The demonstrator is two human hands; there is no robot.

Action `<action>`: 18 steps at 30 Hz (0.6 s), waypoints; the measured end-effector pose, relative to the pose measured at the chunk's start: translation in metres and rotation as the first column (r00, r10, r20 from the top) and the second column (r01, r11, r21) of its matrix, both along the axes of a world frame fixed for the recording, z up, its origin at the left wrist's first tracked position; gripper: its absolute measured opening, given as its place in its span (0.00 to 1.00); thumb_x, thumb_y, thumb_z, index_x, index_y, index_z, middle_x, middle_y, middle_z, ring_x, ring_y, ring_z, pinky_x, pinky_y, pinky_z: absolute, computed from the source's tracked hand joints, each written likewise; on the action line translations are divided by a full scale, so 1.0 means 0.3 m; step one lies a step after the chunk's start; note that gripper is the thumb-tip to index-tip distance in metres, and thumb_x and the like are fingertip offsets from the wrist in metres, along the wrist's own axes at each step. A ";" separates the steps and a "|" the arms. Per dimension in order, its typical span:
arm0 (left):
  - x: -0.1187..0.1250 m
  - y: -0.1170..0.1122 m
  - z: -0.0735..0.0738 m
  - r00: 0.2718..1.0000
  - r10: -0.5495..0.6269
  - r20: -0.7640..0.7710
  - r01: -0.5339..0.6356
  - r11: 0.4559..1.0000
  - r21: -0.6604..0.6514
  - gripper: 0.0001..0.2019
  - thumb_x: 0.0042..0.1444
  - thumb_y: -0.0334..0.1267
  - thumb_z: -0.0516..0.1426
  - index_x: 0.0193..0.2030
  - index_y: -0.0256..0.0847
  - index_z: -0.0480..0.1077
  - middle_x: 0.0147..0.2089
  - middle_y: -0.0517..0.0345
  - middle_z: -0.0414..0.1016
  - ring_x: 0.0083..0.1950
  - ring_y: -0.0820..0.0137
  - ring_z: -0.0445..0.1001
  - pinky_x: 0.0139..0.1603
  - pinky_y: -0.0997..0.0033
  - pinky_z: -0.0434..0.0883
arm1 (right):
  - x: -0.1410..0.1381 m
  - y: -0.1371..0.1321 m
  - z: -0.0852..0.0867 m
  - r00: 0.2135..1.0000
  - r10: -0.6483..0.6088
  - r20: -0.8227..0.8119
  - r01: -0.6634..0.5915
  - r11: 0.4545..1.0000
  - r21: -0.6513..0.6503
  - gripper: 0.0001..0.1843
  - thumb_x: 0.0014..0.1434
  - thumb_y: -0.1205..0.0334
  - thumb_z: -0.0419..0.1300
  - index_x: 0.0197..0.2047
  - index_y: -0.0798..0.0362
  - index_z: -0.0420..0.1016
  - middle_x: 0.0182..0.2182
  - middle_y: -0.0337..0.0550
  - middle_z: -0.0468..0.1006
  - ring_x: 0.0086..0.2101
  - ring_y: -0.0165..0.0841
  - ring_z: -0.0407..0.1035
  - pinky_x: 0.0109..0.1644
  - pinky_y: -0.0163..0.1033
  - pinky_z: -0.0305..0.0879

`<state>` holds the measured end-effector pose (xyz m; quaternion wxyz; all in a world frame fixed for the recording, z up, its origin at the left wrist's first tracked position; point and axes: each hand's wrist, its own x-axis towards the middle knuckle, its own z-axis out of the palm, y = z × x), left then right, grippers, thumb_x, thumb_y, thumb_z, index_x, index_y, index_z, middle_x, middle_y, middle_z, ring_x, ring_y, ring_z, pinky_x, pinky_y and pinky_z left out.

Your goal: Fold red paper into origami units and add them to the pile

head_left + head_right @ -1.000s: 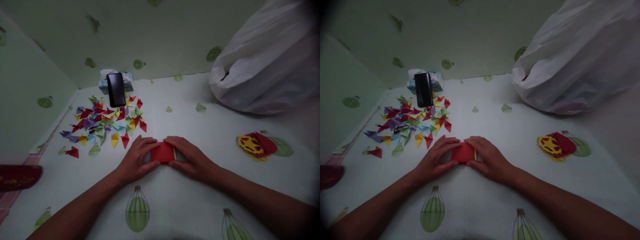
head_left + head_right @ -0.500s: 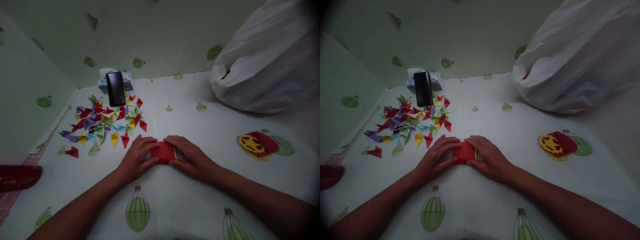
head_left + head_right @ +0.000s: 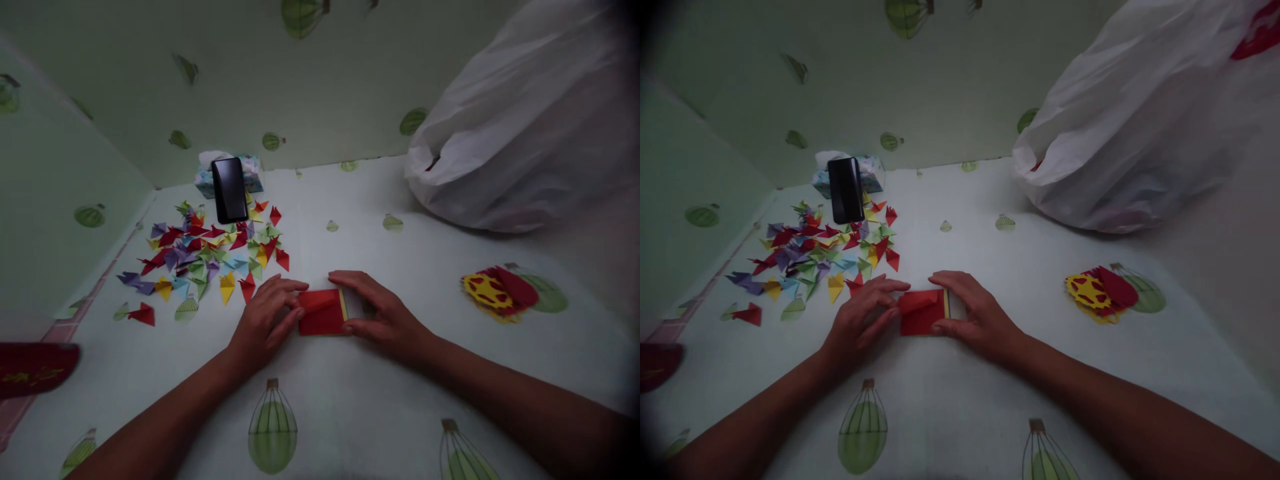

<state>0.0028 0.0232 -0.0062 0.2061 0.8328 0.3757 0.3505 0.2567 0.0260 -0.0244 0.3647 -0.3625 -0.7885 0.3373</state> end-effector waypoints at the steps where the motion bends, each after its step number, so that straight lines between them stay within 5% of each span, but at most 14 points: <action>1: 0.001 -0.002 0.005 1.000 -0.003 0.029 0.003 1.000 0.015 0.04 0.64 0.30 0.56 0.37 0.40 0.68 0.47 0.51 0.81 0.49 0.67 0.79 0.65 0.54 0.67 | 0.000 0.000 0.002 0.999 -0.019 -0.029 0.019 1.000 0.006 0.29 0.62 0.51 0.65 0.63 0.47 0.67 0.60 0.53 0.71 0.61 0.44 0.65 0.64 0.54 0.63; 5: 0.008 -0.023 0.016 0.994 0.031 0.100 -0.030 1.000 -0.004 0.03 0.63 0.32 0.57 0.36 0.40 0.70 0.33 0.57 0.80 0.36 0.70 0.79 0.47 0.69 0.75 | -0.015 -0.021 0.023 0.989 -0.058 -0.134 0.059 0.998 0.010 0.13 0.62 0.60 0.65 0.51 0.49 0.76 0.49 0.49 0.78 0.51 0.39 0.71 0.56 0.46 0.67; 7: 0.014 -0.037 0.020 0.988 0.090 0.127 -0.071 0.987 -0.145 0.05 0.62 0.34 0.58 0.34 0.39 0.71 0.29 0.59 0.78 0.30 0.73 0.76 0.34 0.76 0.72 | -0.029 -0.041 0.040 0.986 -0.059 -0.154 0.048 0.996 -0.071 0.03 0.63 0.62 0.63 0.39 0.51 0.78 0.35 0.43 0.78 0.38 0.34 0.72 0.44 0.40 0.68; 8: 0.017 -0.043 0.023 0.980 0.126 0.154 -0.085 0.965 -0.249 0.06 0.62 0.36 0.59 0.33 0.39 0.71 0.28 0.60 0.76 0.27 0.74 0.74 0.29 0.78 0.69 | -0.036 -0.052 0.049 0.986 -0.062 -0.154 0.040 0.989 -0.144 0.06 0.63 0.63 0.62 0.34 0.52 0.76 0.29 0.40 0.75 0.32 0.31 0.69 0.38 0.38 0.66; 12: 0.034 -0.059 0.033 0.887 0.269 0.375 0.040 0.765 -0.643 0.09 0.61 0.43 0.59 0.40 0.39 0.72 0.28 0.62 0.75 0.28 0.75 0.72 0.29 0.79 0.68 | -0.056 -0.078 0.071 0.958 -0.170 -0.232 0.044 0.884 -0.465 0.10 0.62 0.59 0.61 0.30 0.53 0.73 0.25 0.36 0.71 0.26 0.28 0.63 0.31 0.35 0.58; 15: 0.053 -0.070 0.037 0.830 0.335 0.446 0.159 0.624 -0.765 0.15 0.54 0.43 0.65 0.45 0.40 0.71 0.30 0.62 0.76 0.30 0.74 0.74 0.33 0.77 0.70 | -0.062 -0.081 0.070 0.922 -0.249 -0.296 0.035 0.815 -0.578 0.11 0.60 0.57 0.62 0.29 0.53 0.71 0.26 0.36 0.70 0.27 0.27 0.61 0.31 0.34 0.56; 18: 0.073 -0.084 0.037 0.810 0.384 0.444 0.184 0.553 -0.813 0.14 0.50 0.41 0.68 0.39 0.38 0.70 0.31 0.60 0.77 0.31 0.74 0.73 0.32 0.77 0.69 | -0.067 -0.084 0.063 0.912 -0.263 -0.315 0.007 0.777 -0.629 0.12 0.58 0.56 0.64 0.29 0.53 0.71 0.26 0.35 0.70 0.27 0.26 0.62 0.31 0.33 0.56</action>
